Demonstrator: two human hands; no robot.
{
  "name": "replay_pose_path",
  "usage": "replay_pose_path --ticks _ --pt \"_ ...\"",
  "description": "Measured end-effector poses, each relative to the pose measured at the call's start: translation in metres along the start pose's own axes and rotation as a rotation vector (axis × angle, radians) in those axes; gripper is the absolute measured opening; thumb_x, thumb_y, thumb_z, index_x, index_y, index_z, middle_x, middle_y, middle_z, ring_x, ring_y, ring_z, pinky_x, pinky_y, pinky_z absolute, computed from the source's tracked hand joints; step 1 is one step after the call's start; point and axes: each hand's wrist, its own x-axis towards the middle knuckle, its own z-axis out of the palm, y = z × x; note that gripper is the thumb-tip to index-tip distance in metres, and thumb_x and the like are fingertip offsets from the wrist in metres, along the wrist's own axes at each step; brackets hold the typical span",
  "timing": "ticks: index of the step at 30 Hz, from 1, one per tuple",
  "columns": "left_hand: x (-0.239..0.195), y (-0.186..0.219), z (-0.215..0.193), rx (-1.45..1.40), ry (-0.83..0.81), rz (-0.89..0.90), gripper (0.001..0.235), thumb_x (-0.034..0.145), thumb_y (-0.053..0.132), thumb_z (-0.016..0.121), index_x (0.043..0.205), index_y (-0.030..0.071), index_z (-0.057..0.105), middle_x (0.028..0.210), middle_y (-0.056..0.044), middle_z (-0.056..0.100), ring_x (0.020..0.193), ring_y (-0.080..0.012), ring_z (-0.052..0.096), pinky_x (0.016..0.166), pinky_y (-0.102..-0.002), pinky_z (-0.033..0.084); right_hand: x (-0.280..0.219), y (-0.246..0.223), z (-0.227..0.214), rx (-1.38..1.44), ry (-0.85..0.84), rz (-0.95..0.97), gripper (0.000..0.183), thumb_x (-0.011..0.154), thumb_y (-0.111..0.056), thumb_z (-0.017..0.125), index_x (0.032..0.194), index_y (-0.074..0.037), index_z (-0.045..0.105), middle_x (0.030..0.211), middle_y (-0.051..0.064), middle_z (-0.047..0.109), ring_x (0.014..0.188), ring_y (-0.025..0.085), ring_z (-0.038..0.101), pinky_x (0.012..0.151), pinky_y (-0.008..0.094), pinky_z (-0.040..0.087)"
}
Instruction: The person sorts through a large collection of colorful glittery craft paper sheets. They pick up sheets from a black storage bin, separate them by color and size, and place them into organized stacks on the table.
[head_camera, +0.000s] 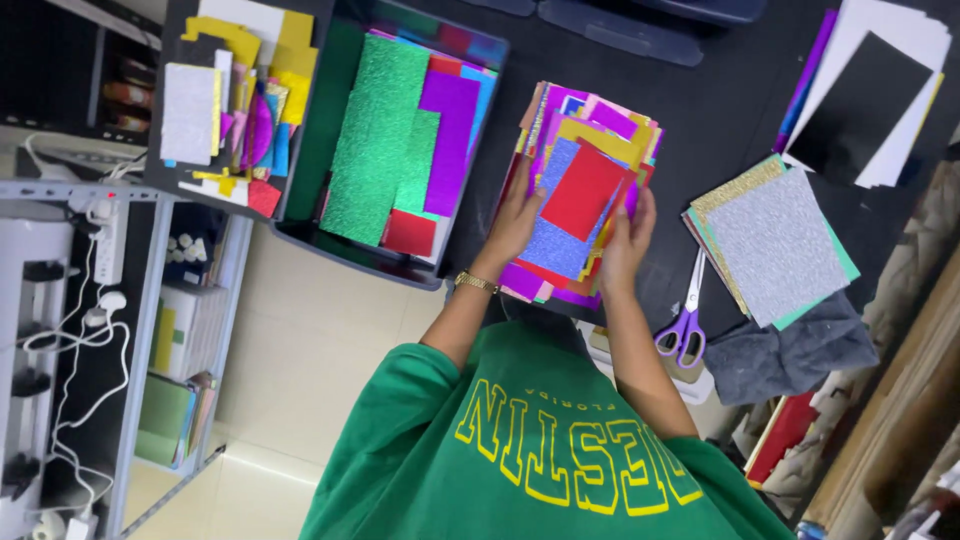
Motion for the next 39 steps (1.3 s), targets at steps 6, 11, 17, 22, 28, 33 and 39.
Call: replay_pose_path --ticks 6,11,17,22,28,33,39 --pt "-0.026 0.025 0.003 0.109 0.055 0.375 0.074 0.102 0.016 0.063 0.161 0.000 0.021 0.166 -0.030 0.015 0.155 -0.0455 0.015 0.127 -0.054 0.014 0.029 0.029 -0.043 -0.044 0.127 -0.154 0.044 0.112 -0.010 0.059 0.151 -0.017 0.041 0.149 0.021 0.046 0.141 0.039 0.043 0.114 0.054 0.037" --pt "-0.070 0.097 -0.071 0.090 -0.094 0.470 0.077 0.096 0.020 0.069 0.161 0.008 0.030 0.163 -0.017 0.030 0.154 -0.0352 0.028 0.128 -0.048 0.022 0.034 -0.035 -0.020 -0.037 0.187 -0.225 0.037 0.111 -0.013 0.060 0.144 -0.024 0.046 0.142 0.010 0.056 0.128 0.026 0.058 0.097 0.048 0.049" --pt "-0.055 0.097 -0.227 0.173 0.133 0.473 0.045 0.095 0.007 0.065 0.140 0.011 0.060 0.142 -0.012 0.055 0.137 -0.0330 0.052 0.115 -0.046 0.042 -0.029 -0.119 0.151 0.165 -0.002 -0.273 0.029 0.098 0.000 0.054 0.125 -0.008 0.056 0.126 0.018 0.062 0.116 0.026 0.066 0.094 0.037 0.059" --pt "-0.048 0.102 -0.353 0.122 0.184 0.417 0.035 0.097 0.005 0.061 0.131 0.010 0.067 0.132 -0.011 0.061 0.126 -0.0300 0.059 0.103 -0.043 0.051 -0.039 -0.030 0.285 0.110 -0.269 0.054 0.036 0.099 0.002 0.058 0.134 -0.006 0.056 0.134 0.021 0.062 0.127 0.029 0.060 0.102 0.044 0.052" --pt "-0.055 0.104 -0.435 0.038 0.216 0.340 0.029 0.100 0.003 0.059 0.127 0.004 0.068 0.127 -0.015 0.063 0.123 -0.0328 0.062 0.102 -0.047 0.052 0.012 0.074 0.341 -0.114 -0.071 -0.122 0.050 0.086 0.004 0.072 0.134 0.005 0.056 0.129 0.031 0.057 0.128 0.041 0.050 0.111 0.056 0.036" --pt "-0.054 0.084 -0.459 -0.062 0.194 0.233 0.031 0.098 -0.005 0.055 0.126 0.001 0.069 0.124 -0.018 0.063 0.116 -0.0339 0.065 0.097 -0.046 0.054 0.016 0.067 0.336 -0.138 -0.035 0.042 0.061 0.086 -0.004 0.082 0.138 -0.012 0.052 0.094 0.002 0.060 0.080 0.012 0.059 0.067 0.025 0.052" --pt "-0.026 0.086 -0.460 -0.062 0.095 0.246 0.033 0.096 -0.005 0.058 0.127 0.003 0.066 0.120 -0.014 0.064 0.114 -0.0291 0.067 0.097 -0.040 0.054 -0.015 0.026 0.288 -0.495 -0.070 -0.010 0.031 0.083 -0.006 0.079 0.110 -0.020 0.076 0.090 -0.002 0.076 0.081 0.012 0.074 0.074 0.029 0.056"
